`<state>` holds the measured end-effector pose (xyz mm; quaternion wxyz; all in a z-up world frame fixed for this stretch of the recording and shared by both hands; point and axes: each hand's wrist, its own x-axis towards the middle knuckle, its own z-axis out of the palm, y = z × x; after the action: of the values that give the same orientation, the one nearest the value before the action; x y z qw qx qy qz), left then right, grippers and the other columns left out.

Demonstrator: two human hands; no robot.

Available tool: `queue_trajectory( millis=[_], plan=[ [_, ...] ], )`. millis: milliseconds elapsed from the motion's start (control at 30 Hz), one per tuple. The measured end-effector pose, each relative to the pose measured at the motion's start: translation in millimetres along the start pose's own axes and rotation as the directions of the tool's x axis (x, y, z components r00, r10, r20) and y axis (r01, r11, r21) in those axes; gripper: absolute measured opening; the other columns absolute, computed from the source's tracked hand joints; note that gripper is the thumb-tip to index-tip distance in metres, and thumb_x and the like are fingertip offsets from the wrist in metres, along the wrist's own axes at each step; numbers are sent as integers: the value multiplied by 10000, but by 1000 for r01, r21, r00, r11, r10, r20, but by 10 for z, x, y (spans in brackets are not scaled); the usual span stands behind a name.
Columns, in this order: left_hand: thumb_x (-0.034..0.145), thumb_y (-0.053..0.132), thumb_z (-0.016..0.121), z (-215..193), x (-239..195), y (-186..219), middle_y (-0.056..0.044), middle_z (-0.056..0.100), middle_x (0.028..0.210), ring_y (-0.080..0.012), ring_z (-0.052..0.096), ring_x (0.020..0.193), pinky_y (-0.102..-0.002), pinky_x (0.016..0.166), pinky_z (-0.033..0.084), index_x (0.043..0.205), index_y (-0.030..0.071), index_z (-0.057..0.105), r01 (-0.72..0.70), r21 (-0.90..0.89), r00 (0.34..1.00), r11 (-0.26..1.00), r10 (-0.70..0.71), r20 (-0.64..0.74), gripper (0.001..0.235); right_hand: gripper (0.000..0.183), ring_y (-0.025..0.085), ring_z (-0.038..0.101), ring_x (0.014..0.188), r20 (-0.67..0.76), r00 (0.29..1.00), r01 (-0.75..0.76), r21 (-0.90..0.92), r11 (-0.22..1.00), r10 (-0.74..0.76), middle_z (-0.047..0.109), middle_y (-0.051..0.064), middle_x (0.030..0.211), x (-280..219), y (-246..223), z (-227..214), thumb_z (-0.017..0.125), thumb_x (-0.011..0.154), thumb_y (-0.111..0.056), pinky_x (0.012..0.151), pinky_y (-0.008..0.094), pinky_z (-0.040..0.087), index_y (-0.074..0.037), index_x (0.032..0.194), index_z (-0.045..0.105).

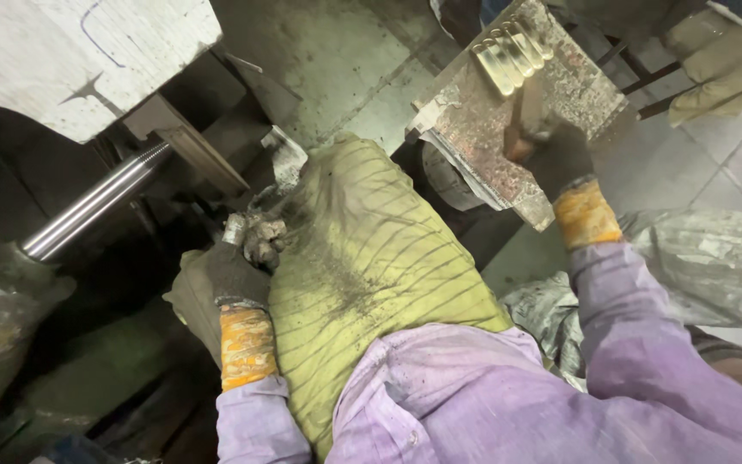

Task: The person grinds metal parts using a bench grinder. They pick up a part from a tray, hold it against the rotating grinding wheel while turning it, and then place it into a bin.

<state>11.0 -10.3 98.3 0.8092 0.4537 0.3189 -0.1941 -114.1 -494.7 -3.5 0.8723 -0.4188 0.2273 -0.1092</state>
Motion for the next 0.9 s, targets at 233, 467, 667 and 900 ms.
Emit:
queue_trajectory(
  millis=[233, 467, 667, 900],
  plan=[
    [1034, 176, 618, -277, 228, -257, -267, 733, 844, -221, 563, 550, -290, 445, 427, 900, -161, 679, -87, 38, 994, 995, 85, 67, 367, 761, 333, 637, 1042, 239, 971, -125, 585, 801, -24, 593, 259, 1256, -455, -35, 1093, 643, 908, -412, 816, 420, 601, 109, 1428, 453],
    [989, 213, 661, -368, 170, -313, -185, 745, 783, -165, 565, 541, -267, 461, 393, 895, -136, 699, -75, 252, 988, 965, 106, -112, 363, 634, 392, 643, 1123, 247, 968, -65, 91, 994, 41, 615, 316, 1299, -569, 415, 1704, 556, 1005, -361, 950, 499, 562, 105, 1426, 464],
    [1043, 347, 635, -278, 79, -218, -117, 719, 728, -143, 529, 532, -280, 447, 393, 882, -114, 710, -110, 31, 990, 993, 107, 86, 494, 542, 378, 631, 1215, 539, 823, -392, 307, 867, 181, 612, 215, 1312, -470, 635, 2251, 583, 1002, -236, 1113, 556, 498, 14, 1466, 456],
    [998, 318, 672, -307, -124, -148, -84, 754, 817, -132, 587, 619, -317, 566, 471, 1060, 3, 796, -239, 802, 918, 547, 395, 4, 344, 625, 231, 653, 1134, 696, 697, -222, -24, 975, 176, 650, 119, 1260, -277, 1012, 2740, 729, 974, -243, 1042, 387, 537, 58, 1477, 512]
  ],
)
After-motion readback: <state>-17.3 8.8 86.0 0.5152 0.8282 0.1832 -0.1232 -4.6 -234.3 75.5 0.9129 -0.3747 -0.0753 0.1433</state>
